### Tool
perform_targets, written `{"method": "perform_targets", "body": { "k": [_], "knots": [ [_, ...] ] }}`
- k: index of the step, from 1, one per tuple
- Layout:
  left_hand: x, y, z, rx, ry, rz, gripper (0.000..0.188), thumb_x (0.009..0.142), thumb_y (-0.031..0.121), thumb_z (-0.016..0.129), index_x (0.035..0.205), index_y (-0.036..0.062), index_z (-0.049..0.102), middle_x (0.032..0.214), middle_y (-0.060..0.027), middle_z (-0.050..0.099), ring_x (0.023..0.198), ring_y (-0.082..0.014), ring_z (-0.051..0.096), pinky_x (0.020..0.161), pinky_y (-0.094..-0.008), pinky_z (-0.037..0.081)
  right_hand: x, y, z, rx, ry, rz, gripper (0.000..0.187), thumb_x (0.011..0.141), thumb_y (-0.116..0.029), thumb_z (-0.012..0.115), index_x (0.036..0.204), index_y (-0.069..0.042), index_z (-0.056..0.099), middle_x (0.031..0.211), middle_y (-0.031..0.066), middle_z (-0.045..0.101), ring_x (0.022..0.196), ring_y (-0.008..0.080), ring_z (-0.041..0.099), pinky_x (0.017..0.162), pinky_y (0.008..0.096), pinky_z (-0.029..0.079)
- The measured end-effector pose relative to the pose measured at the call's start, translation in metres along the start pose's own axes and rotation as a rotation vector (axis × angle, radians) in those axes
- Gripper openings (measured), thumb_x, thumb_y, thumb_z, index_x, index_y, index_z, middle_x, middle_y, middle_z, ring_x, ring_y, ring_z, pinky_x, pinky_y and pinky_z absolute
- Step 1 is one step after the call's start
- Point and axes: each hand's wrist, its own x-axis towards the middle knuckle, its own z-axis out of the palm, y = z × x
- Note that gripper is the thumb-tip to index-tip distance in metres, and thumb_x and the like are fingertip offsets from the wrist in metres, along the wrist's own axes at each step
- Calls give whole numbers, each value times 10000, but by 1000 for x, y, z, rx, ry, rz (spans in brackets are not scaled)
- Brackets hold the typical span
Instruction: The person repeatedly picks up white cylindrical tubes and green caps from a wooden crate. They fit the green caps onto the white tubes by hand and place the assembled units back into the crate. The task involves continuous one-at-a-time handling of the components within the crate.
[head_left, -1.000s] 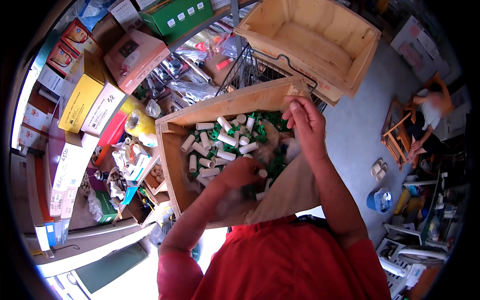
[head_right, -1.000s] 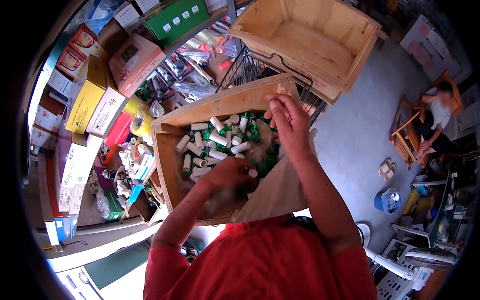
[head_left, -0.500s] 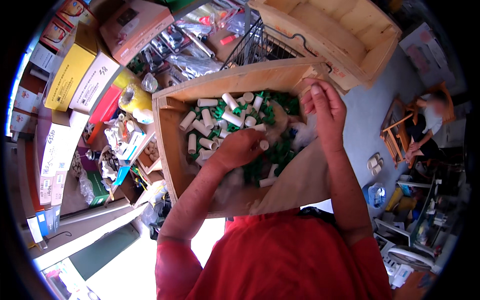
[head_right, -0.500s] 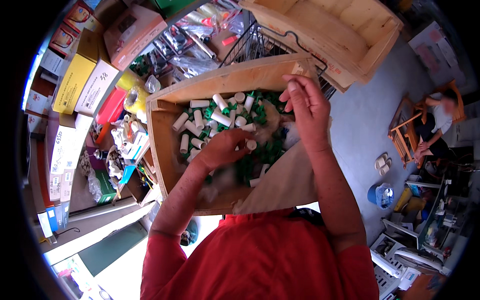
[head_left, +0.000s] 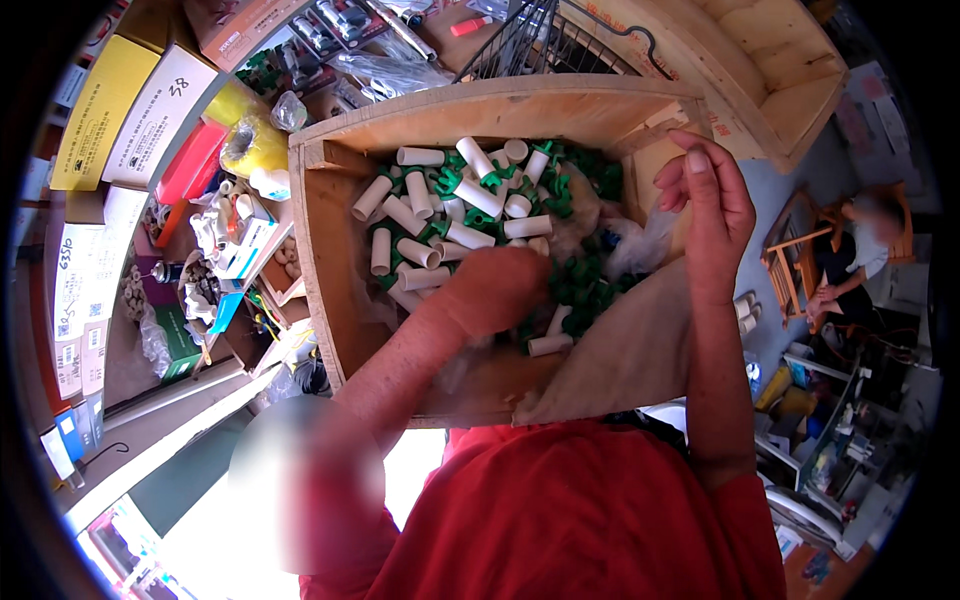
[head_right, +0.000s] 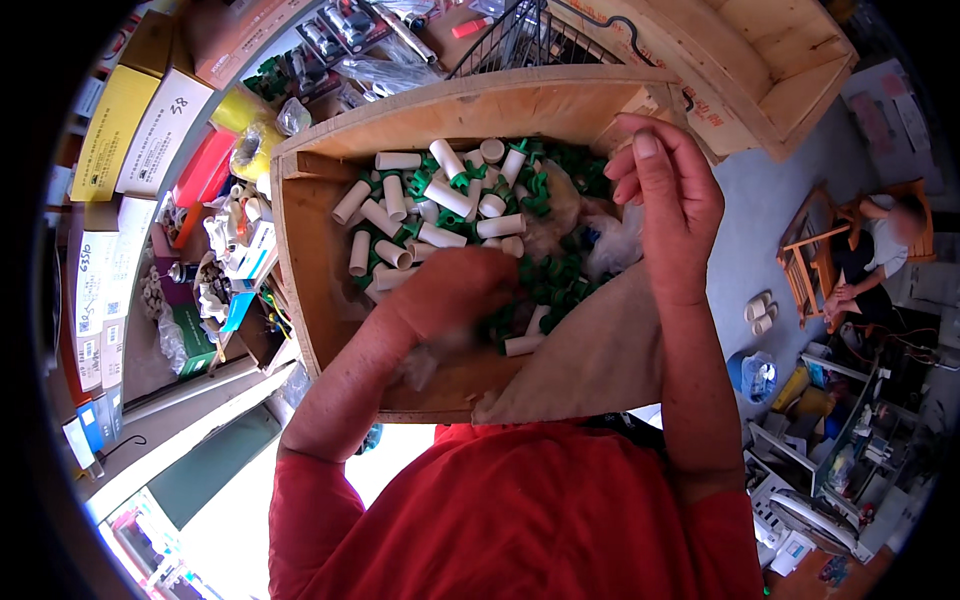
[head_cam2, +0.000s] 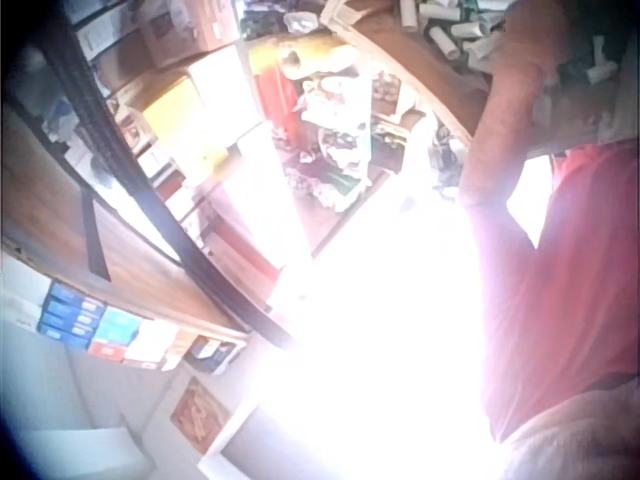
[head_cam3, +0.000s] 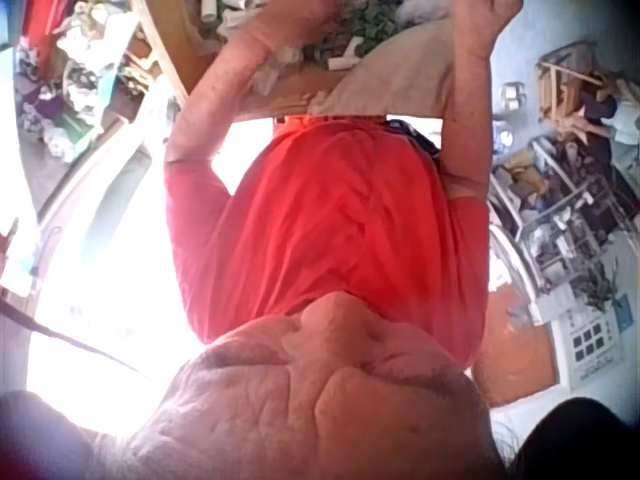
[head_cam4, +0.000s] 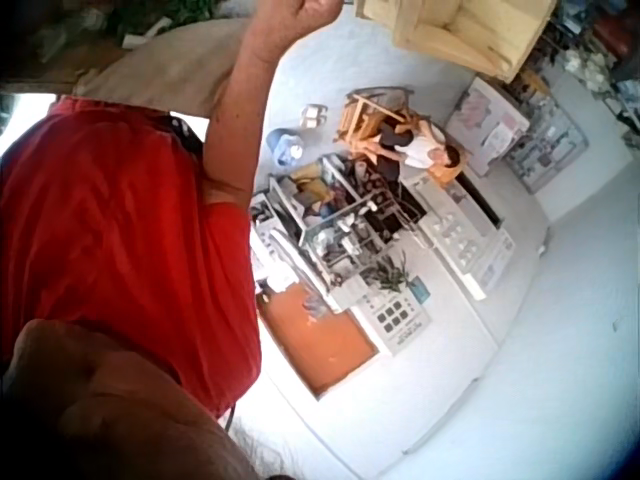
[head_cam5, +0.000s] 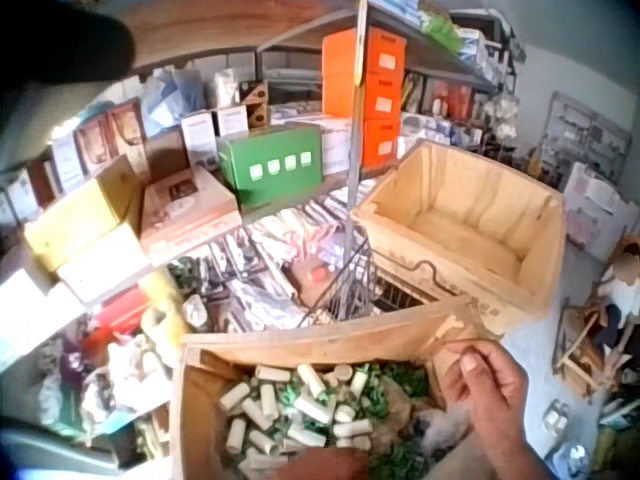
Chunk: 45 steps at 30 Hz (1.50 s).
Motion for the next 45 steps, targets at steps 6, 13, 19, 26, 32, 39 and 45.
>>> {"method": "perform_targets", "body": {
  "k": [6, 13, 19, 26, 32, 39, 45],
  "knots": [
    [-4, 8, 30, -17, -238, -24, 281, 778, 258, 638, 937, 28, 664, 886, -204, 665, 839, -374, 656, 718, -452, 525, 0, 0, 0, 5, 4, 9, 232, 988, -167, 517, 1115, -7, 627, 764, 19, 612, 639, 42, 494, 595, 183, 414],
    [-1, 14, 50, -11, -226, -27, 437, 775, 334, 671, 980, -45, 597, 904, -250, 650, 894, -395, 643, 781, -450, 522, 0, 0, -1, 13, -2, 26, 238, 990, -176, 517, 1119, -6, 623, 766, 22, 612, 638, 43, 495, 599, 187, 417],
    [2, 23, 53, -21, -215, -27, 469, 789, 315, 658, 1046, -55, 528, 930, -252, 638, 892, -416, 635, 768, -474, 522, 0, 0, -4, 30, -3, 42, 232, 990, -169, 517, 1123, -11, 621, 768, 24, 614, 631, 41, 492, 597, 185, 417],
    [1, 26, 60, -47, -155, -44, 430, 806, 220, 636, 1100, -46, 471, 1015, -263, 601, 895, -417, 641, 741, -480, 534, 0, 1, -4, 58, -10, 37, 217, 985, -148, 518, 1124, -15, 619, 765, 19, 612, 620, 34, 479, 588, 175, 409],
    [6, 24, 65, -111, -163, -49, 488, 820, 201, 610, 1201, -26, 406, 1026, -280, 599, 907, -432, 631, 746, -487, 525, 0, -1, -4, 85, -18, 46, 213, 981, -152, 528, 1123, -21, 620, 761, 12, 610, 616, 29, 476, 580, 170, 405],
    [9, 19, 63, -113, -189, 37, 504, 839, 211, 575, 1264, 26, 378, 969, -246, 629, 892, -413, 635, 725, -471, 515, 2, -2, -4, 68, -8, 52, 203, 980, -160, 531, 1101, -29, 629, 751, 4, 609, 605, 26, 485, 562, 171, 405],
    [6, 18, 56, -108, -174, 42, 538, 793, 202, 634, 1237, 29, 384, 938, -231, 632, 898, -417, 625, 729, -466, 510, 2, 1, -4, 54, -6, 42, 197, 977, -146, 531, 1098, -28, 630, 747, 8, 609, 603, 26, 483, 563, 173, 407]
  ]
}}
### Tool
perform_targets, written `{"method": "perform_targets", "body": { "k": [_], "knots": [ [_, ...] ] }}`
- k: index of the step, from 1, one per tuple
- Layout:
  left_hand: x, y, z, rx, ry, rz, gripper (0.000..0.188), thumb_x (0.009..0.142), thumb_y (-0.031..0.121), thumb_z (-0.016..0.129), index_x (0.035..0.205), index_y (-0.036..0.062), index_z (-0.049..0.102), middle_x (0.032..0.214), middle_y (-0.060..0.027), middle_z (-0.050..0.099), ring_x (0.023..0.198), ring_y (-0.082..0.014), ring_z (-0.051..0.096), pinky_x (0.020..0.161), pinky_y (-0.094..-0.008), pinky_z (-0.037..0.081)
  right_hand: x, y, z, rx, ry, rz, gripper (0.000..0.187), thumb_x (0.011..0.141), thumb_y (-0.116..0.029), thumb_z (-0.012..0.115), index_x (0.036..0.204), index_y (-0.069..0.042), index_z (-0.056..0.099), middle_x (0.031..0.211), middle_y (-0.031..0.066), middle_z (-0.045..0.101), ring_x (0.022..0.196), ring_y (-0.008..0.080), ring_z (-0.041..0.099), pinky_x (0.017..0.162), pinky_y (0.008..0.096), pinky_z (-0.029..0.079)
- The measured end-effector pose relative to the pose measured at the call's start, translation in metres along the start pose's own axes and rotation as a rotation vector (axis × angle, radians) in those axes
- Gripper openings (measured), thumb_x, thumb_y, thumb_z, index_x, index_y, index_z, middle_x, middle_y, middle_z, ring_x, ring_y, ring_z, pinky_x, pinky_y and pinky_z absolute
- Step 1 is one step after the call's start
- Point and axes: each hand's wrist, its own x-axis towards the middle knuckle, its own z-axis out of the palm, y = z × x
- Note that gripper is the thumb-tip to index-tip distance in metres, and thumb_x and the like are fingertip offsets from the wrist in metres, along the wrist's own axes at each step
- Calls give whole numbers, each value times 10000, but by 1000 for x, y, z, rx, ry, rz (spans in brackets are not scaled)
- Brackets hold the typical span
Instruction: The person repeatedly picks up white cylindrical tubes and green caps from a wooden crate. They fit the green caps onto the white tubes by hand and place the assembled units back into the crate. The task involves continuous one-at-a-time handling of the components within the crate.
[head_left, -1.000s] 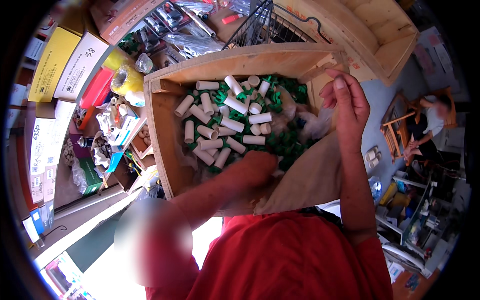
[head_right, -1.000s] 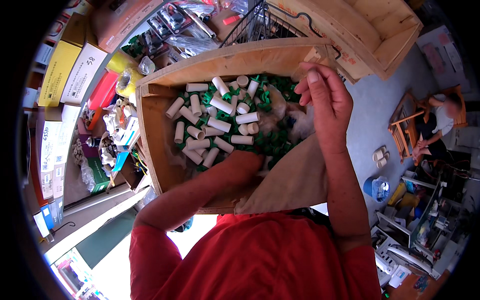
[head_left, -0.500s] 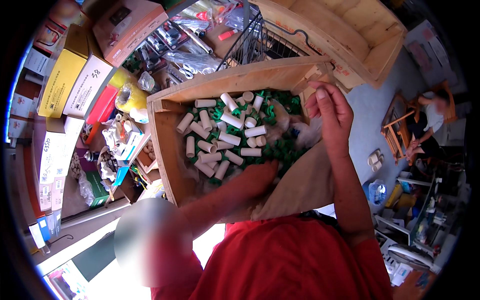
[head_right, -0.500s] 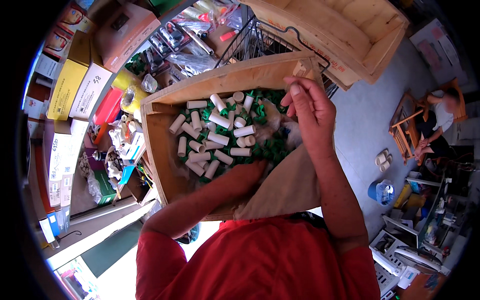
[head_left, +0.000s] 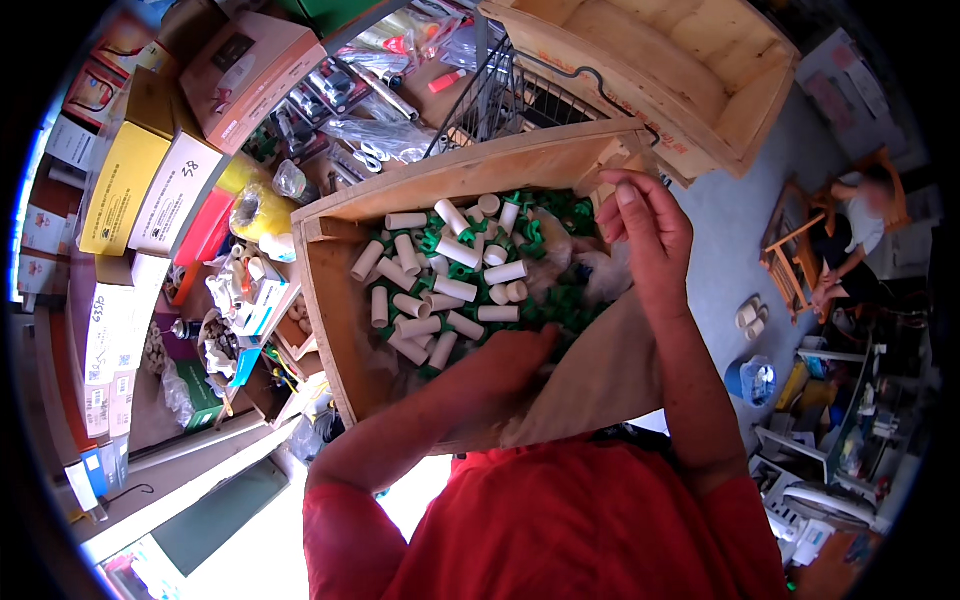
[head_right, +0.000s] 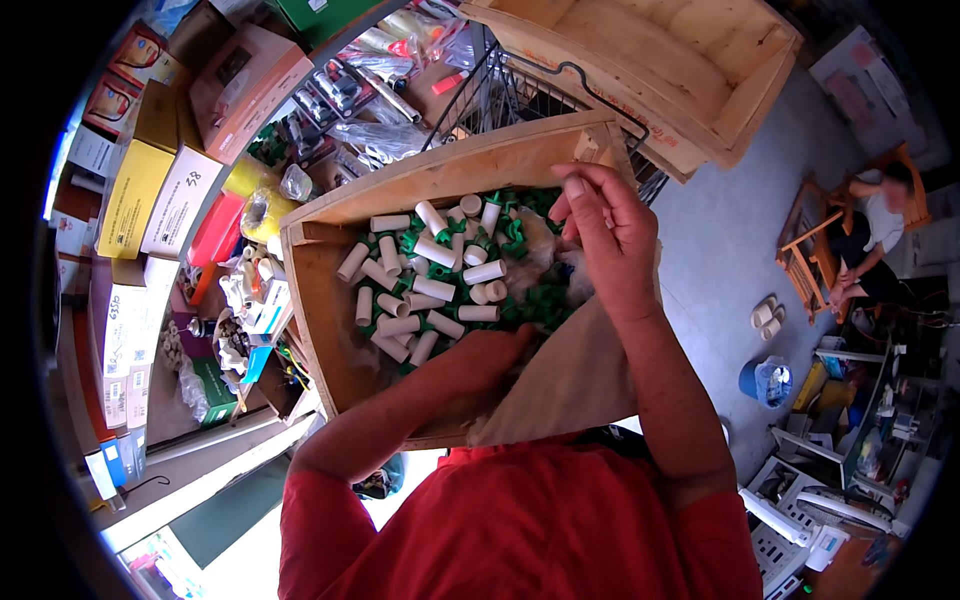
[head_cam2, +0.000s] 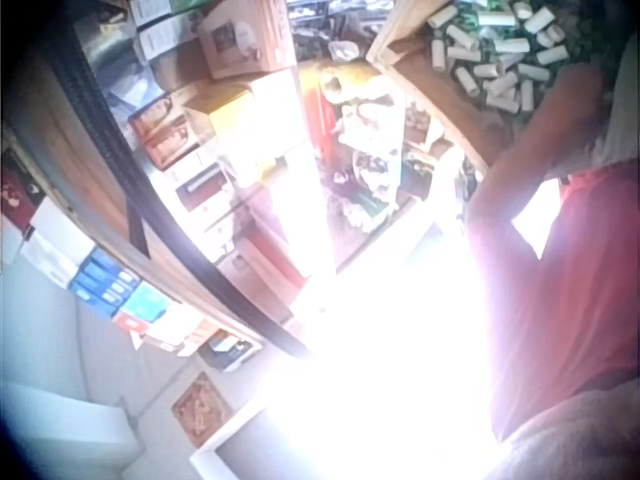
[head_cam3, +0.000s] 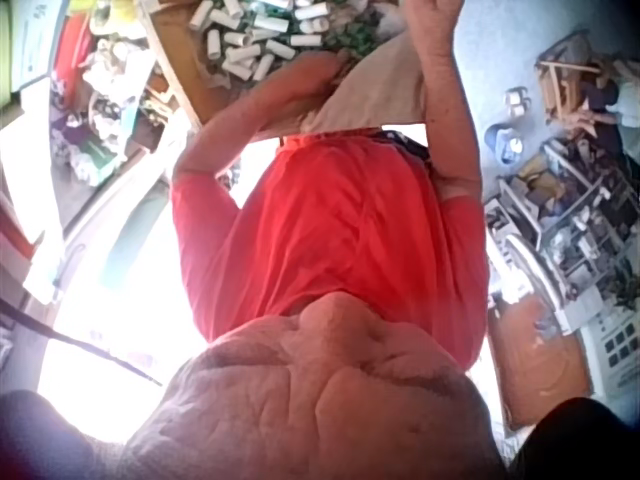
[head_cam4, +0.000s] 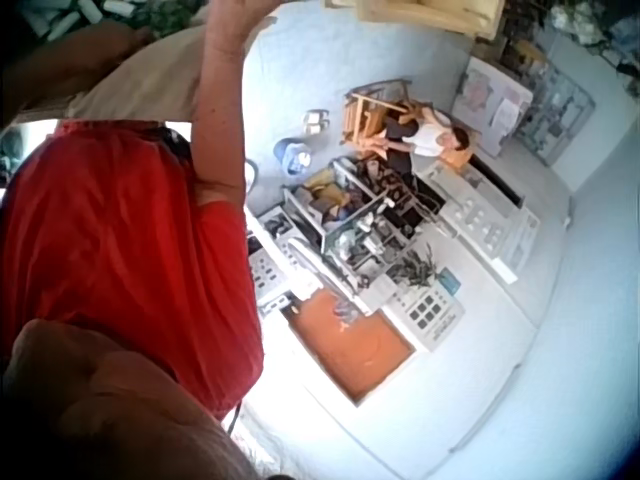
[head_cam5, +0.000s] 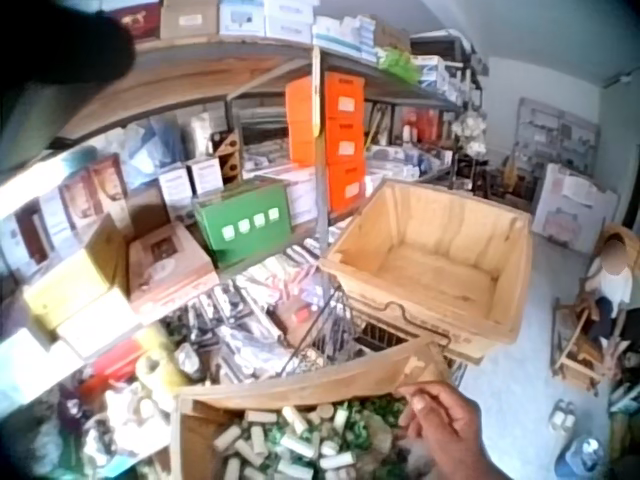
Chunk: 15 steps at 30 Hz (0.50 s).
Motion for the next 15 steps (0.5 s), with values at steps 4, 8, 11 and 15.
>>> {"method": "perform_targets", "body": {
  "k": [4, 8, 11, 15],
  "knots": [
    [-3, 2, 1, -21, 46, 59, 539, 765, 210, 669, 1193, 21, 401, 936, -225, 634, 901, -413, 624, 732, -467, 509, 0, -2, 0, -14, 11, 18, 197, 976, -140, 529, 1100, -25, 629, 751, 9, 612, 605, 29, 485, 568, 174, 408],
    [4, -2, 5, -21, -36, 24, 521, 748, 254, 687, 1139, 15, 440, 937, -222, 635, 901, -407, 626, 745, -472, 507, -2, 0, 3, -68, 7, 16, 197, 972, -138, 533, 1101, -25, 631, 759, 9, 617, 616, 34, 502, 572, 178, 420],
    [6, -3, -4, 2, -67, 5, 528, 729, 281, 700, 1122, 20, 462, 927, -221, 637, 901, -399, 629, 753, -470, 506, -3, 1, 5, -150, -5, 18, 195, 966, -132, 540, 1102, -30, 634, 767, 11, 625, 637, 38, 530, 579, 186, 442],
    [1, -1, -26, 2, -41, -31, 510, 717, 292, 683, 1116, 32, 501, 937, -212, 647, 898, -388, 638, 763, -460, 512, -5, 4, 7, -244, -18, -9, 192, 955, -113, 542, 1106, -44, 638, 780, 17, 635, 664, 48, 563, 598, 200, 472]
  ]
}}
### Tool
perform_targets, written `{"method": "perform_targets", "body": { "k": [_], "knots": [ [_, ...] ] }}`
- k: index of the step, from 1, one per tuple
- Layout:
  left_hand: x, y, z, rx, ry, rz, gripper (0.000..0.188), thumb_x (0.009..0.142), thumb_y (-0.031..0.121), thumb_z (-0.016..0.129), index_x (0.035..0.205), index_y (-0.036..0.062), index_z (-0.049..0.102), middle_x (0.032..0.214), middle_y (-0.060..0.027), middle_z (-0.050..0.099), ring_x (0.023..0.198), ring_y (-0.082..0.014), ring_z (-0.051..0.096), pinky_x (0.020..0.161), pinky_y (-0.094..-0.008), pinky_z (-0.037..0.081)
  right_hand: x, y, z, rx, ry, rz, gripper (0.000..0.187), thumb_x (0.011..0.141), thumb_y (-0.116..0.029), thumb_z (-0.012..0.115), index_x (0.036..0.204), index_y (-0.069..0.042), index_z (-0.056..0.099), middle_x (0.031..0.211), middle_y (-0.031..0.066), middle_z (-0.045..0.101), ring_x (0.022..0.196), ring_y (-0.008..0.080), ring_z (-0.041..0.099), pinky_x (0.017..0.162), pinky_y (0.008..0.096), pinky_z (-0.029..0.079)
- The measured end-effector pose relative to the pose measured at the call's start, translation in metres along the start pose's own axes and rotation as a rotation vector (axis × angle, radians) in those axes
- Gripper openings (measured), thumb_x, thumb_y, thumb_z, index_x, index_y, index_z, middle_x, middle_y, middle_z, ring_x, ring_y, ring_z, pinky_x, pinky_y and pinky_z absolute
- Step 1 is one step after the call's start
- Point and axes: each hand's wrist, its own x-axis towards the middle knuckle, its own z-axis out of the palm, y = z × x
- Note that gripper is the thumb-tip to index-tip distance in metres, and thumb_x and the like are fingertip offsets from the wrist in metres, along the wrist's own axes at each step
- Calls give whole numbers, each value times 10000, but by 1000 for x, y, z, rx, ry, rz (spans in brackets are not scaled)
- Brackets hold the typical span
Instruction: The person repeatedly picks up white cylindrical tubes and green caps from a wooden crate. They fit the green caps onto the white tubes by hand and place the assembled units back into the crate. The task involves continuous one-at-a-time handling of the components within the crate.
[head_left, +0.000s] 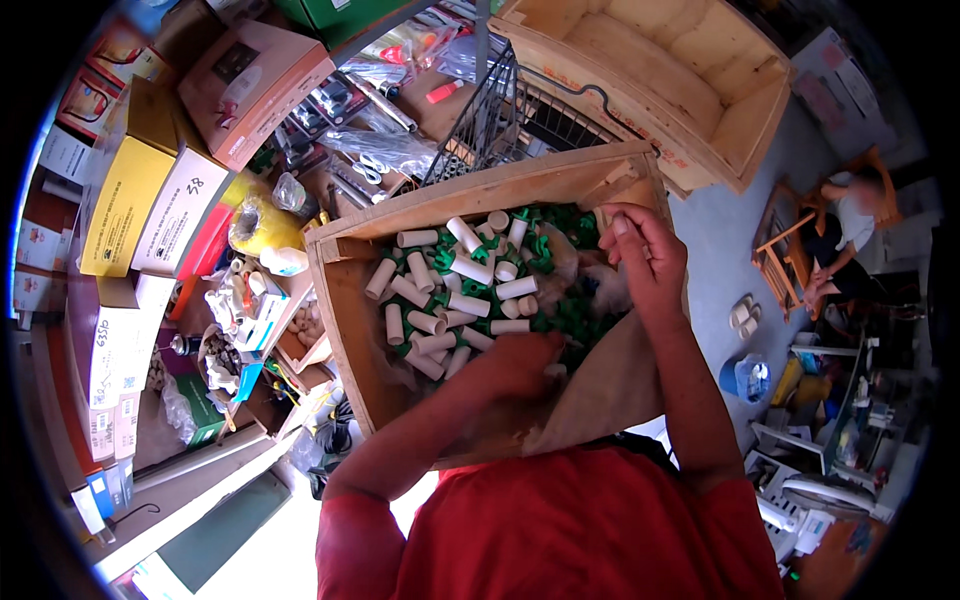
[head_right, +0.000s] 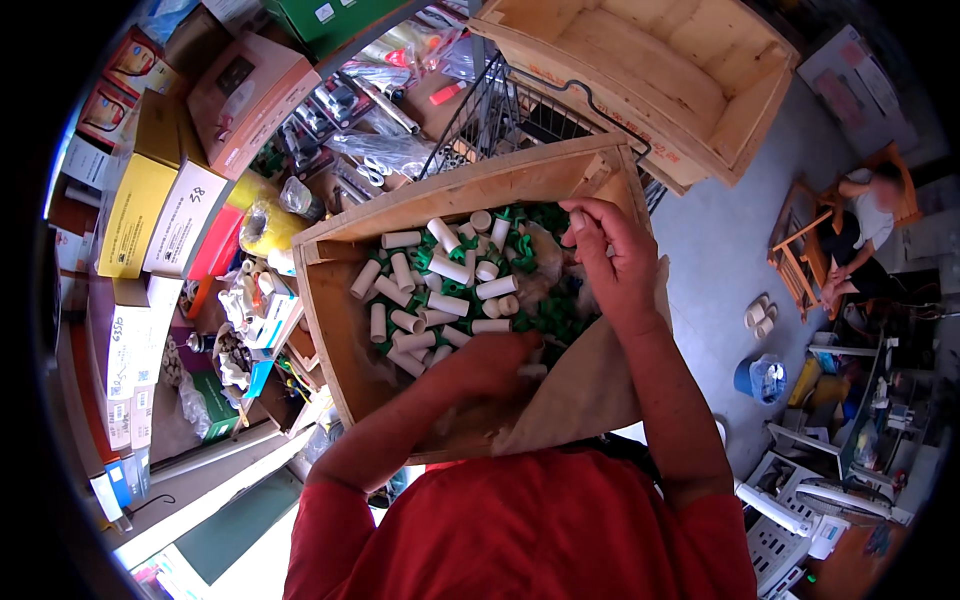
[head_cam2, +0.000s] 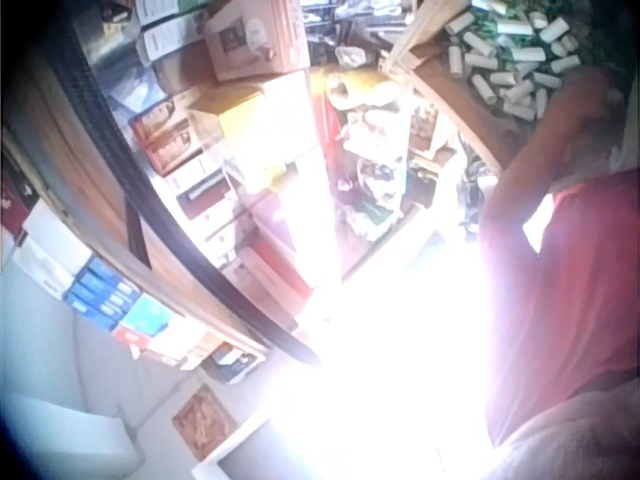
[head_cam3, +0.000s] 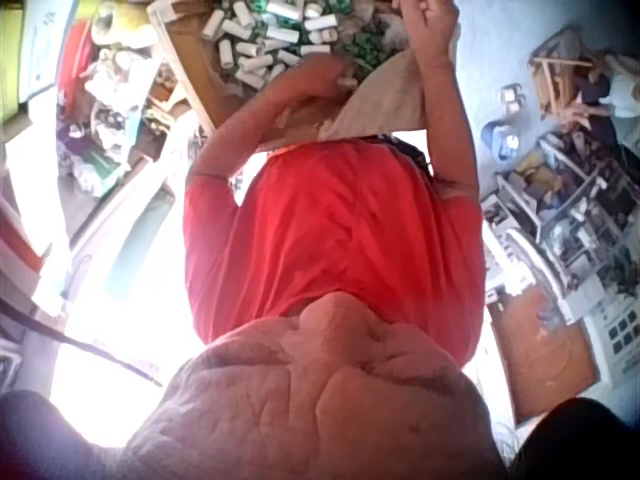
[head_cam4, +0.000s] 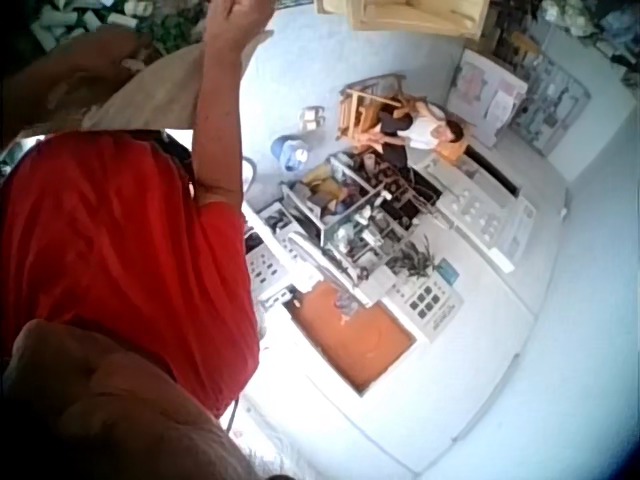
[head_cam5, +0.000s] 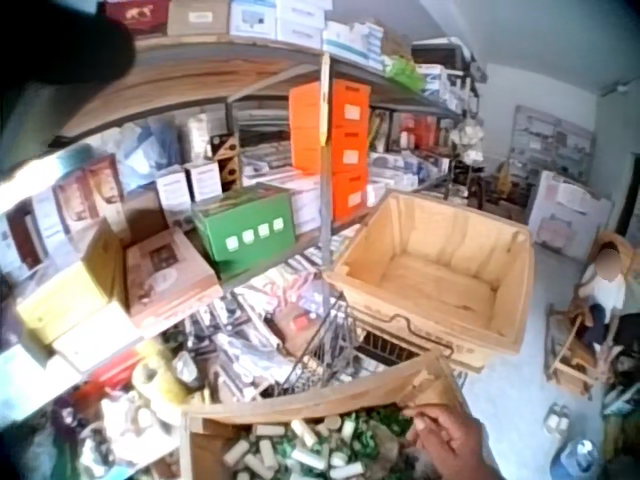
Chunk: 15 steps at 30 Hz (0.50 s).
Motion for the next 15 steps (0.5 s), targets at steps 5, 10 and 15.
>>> {"method": "perform_targets", "body": {
  "k": [5, 10, 15],
  "knots": [
    [-6, -6, -28, -227, 296, 84, 419, 711, 198, 676, 1065, 2, 568, 912, -196, 648, 854, -348, 646, 754, -399, 510, -3, 8, 2, -92, 0, -22, 200, 936, -87, 547, 1109, -50, 639, 805, 37, 660, 728, 87, 642, 635, 242, 512],
    [-7, -15, -41, -356, 430, 53, 435, 743, 184, 688, 1104, -24, 563, 846, -145, 622, 755, -230, 610, 693, -333, 486, -4, 7, 4, -209, -46, -84, 180, 923, -112, 577, 1079, -53, 646, 812, 70, 672, 704, 128, 672, 627, 265, 518],
    [-4, -21, -43, -582, 462, 74, 411, 773, 167, 709, 1104, -25, 556, 805, -56, 570, 690, -113, 502, 607, -268, 432, -5, 9, 5, -341, -147, -56, 173, 908, -177, 617, 1024, -56, 659, 826, 100, 674, 655, 185, 660, 596, 296, 502]
  ]
}}
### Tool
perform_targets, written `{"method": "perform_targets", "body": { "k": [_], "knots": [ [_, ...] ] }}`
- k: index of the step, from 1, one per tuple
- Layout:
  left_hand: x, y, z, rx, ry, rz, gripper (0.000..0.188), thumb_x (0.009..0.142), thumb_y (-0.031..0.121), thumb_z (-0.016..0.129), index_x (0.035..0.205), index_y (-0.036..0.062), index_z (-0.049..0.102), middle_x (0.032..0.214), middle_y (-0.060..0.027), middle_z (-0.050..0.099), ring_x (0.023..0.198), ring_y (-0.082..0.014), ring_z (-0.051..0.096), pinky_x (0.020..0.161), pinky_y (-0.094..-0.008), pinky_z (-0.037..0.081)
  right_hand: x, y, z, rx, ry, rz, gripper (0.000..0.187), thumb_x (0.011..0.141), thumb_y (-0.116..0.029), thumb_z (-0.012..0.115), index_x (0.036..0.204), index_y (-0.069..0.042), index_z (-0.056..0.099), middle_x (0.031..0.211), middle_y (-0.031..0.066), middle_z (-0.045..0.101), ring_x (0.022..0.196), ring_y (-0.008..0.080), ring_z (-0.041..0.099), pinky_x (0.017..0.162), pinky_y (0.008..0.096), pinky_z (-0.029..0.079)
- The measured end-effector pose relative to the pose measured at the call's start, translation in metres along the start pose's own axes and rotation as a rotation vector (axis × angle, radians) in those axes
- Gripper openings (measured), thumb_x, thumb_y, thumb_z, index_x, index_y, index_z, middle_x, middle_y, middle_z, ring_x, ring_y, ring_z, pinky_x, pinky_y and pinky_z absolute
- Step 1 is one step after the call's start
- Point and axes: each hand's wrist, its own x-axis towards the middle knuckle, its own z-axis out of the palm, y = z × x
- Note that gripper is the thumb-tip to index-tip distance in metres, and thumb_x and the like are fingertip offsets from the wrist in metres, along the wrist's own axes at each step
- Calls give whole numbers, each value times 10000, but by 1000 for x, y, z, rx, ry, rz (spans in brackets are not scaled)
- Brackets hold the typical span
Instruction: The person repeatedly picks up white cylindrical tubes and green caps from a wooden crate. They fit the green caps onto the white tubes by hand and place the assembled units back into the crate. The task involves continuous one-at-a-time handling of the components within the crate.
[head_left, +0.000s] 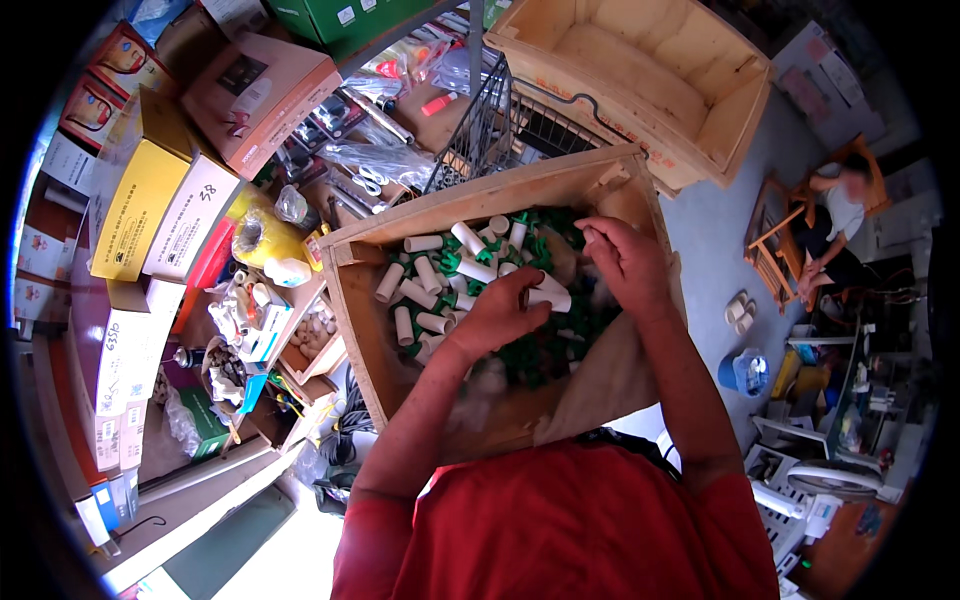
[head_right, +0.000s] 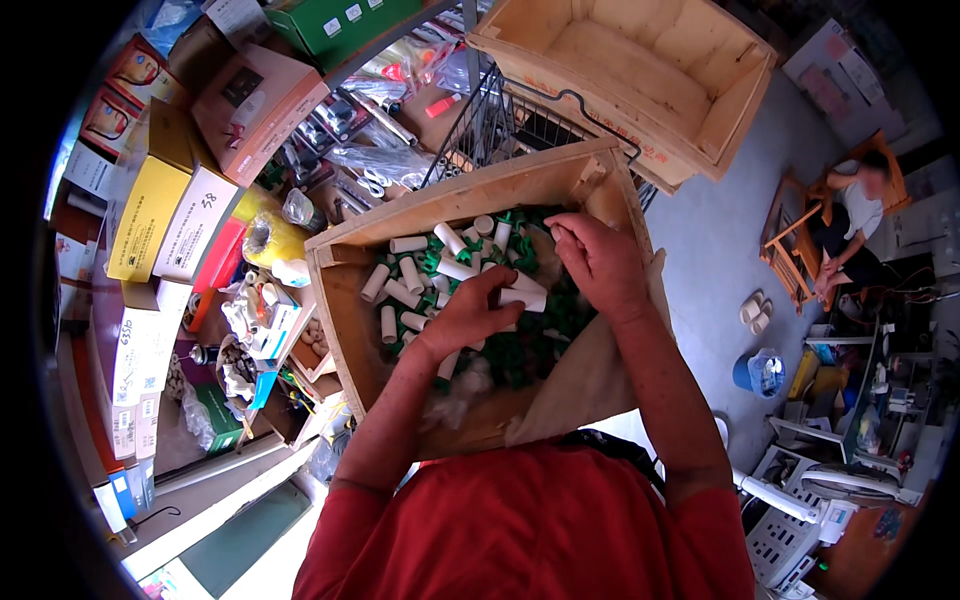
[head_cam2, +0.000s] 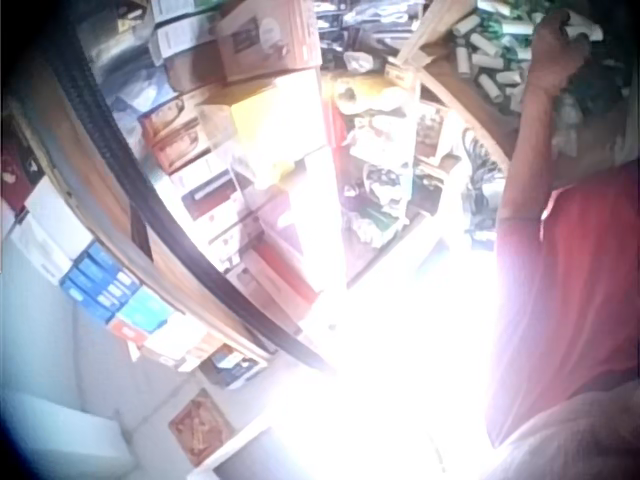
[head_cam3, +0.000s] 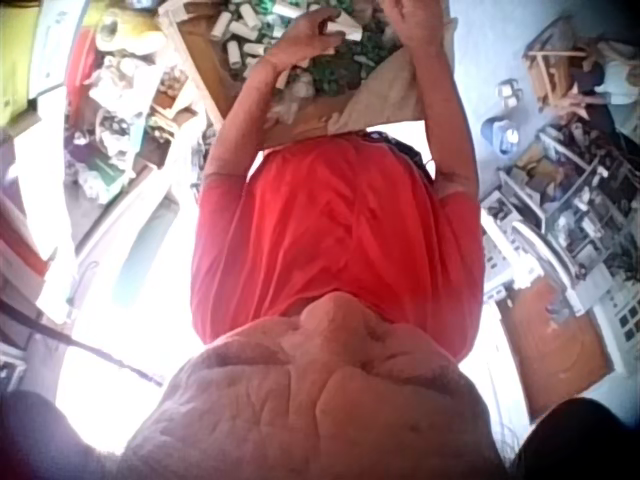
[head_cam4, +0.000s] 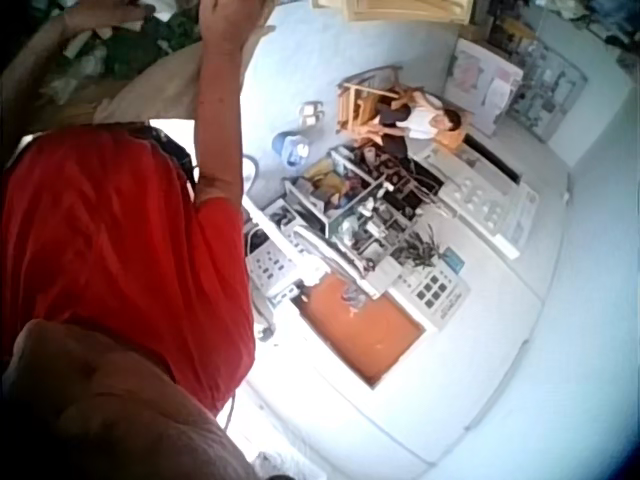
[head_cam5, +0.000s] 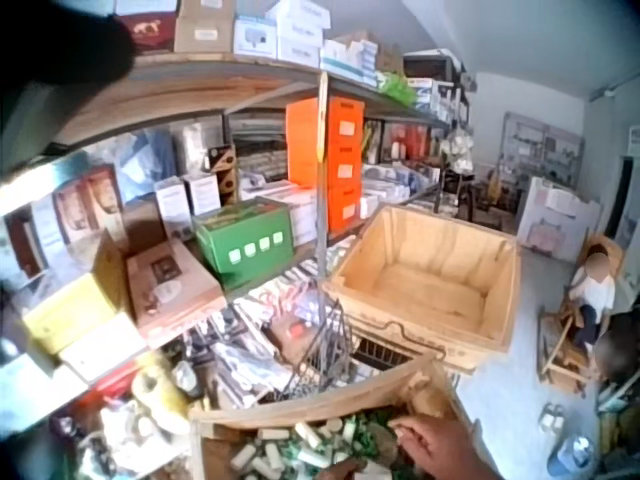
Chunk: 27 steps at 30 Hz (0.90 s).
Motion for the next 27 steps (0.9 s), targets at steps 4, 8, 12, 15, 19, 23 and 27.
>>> {"method": "perform_targets", "body": {
  "k": [4, 8, 12, 15, 19, 23, 27],
  "knots": [
    [1, 9, -1, -42, -2, -30, 375, 785, 133, 709, 1101, -5, 561, 834, -26, 568, 693, -83, 495, 586, -245, 412, -5, 13, 10, 129, -231, 57, 216, 883, -241, 656, 1009, -65, 664, 866, 118, 676, 728, 215, 658, 648, 319, 498],
    [2, 3, 3, -168, -14, 19, 343, 797, 95, 709, 1095, 15, 559, 835, 0, 558, 683, -55, 481, 575, -221, 397, -7, 20, 16, 144, -458, 162, 297, 893, -302, 663, 1012, -32, 645, 861, 78, 654, 821, 147, 604, 733, 301, 481],
    [3, -3, 5, -121, -41, -7, 331, 812, 72, 708, 1100, 26, 550, 829, 13, 547, 682, -40, 481, 571, -204, 397, -5, 27, 16, 175, -584, 183, 334, 888, -361, 665, 993, -43, 654, 863, 70, 671, 795, 141, 612, 717, 316, 483],
    [4, -6, 5, -81, -59, 18, 339, 815, 76, 709, 1105, 22, 541, 836, 8, 538, 685, -38, 492, 574, -199, 409, -5, 38, 20, 291, -628, 209, 323, 886, -342, 674, 989, -37, 651, 828, 35, 649, 766, 90, 563, 682, 290, 468],
    [5, -3, 10, -137, 60, 125, 355, 810, 72, 709, 1112, 19, 531, 835, -13, 530, 656, -59, 502, 567, -209, 420, -4, 44, 21, 297, -575, 276, 300, 883, -311, 682, 977, -28, 647, 785, 11, 619, 744, 73, 536, 655, 272, 452],
    [7, -3, 10, -43, 164, 69, 357, 804, 105, 696, 1108, 24, 526, 826, -72, 569, 669, -146, 574, 593, -279, 460, -1, 46, 20, 231, -433, 274, 291, 883, -283, 684, 976, -11, 640, 791, 23, 624, 742, 91, 553, 665, 278, 462],
    [4, 2, 11, 69, 103, 79, 290, 786, 201, 668, 1011, 47, 572, 818, -163, 643, 725, -322, 650, 651, -401, 502, 0, 50, 22, 311, -300, 272, 294, 899, -250, 665, 1049, -2, 617, 816, 26, 632, 726, 90, 565, 651, 272, 472]
  ]
}}
